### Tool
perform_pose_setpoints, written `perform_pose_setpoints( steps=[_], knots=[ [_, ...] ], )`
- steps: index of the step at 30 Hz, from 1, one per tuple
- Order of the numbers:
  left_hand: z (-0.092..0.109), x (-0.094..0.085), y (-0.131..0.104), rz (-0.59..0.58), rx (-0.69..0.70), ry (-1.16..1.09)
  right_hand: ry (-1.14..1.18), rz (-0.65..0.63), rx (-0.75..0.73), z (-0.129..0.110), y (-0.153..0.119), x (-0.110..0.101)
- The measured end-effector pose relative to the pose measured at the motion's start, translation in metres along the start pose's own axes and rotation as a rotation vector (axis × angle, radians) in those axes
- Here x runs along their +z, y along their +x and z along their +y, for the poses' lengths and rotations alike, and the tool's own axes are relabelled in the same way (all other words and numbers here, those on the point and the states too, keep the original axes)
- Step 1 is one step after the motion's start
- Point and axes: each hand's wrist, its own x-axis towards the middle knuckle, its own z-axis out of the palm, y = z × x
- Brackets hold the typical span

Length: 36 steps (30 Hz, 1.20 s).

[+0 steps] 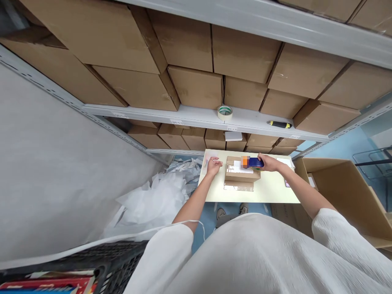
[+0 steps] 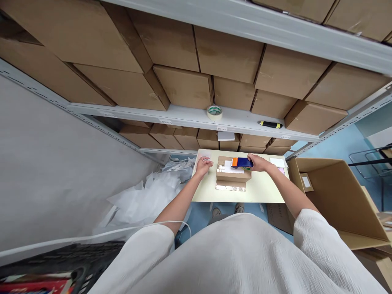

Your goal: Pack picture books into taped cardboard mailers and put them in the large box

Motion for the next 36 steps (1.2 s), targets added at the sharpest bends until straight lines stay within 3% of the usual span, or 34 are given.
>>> perform_pose_setpoints(
  steps=[8,17,22,27,30,33,36],
  knots=[
    [-0.025,0.001,0.004,0.034,0.015,-0.022,-0.052,0.007,0.008,0.005,0.006,0.008],
    [-0.045,0.023,0.001,0.055,-0.097,0.137,-0.063,0.023,0.031,0.002,0.006,0.011],
    [-0.046,0.019,-0.007,0.127,0.064,0.169,-0.036,0.039,0.038,-0.001,0.003,0.011],
    [-0.03,0.019,-0.015,-0.054,0.075,0.201,0.012,0.043,0.039,0.001,0.003,0.014],
    [-0.014,0.022,-0.021,-0.129,0.272,0.362,0.051,0.043,0.024,0.001,0.004,0.017],
    [-0.001,0.029,-0.027,-0.383,0.467,0.571,0.072,0.054,-0.001,-0.002,0.006,0.019],
    [0.004,0.033,-0.029,-0.553,0.482,0.787,0.046,0.036,-0.001,-0.003,0.007,0.018]
  ],
)
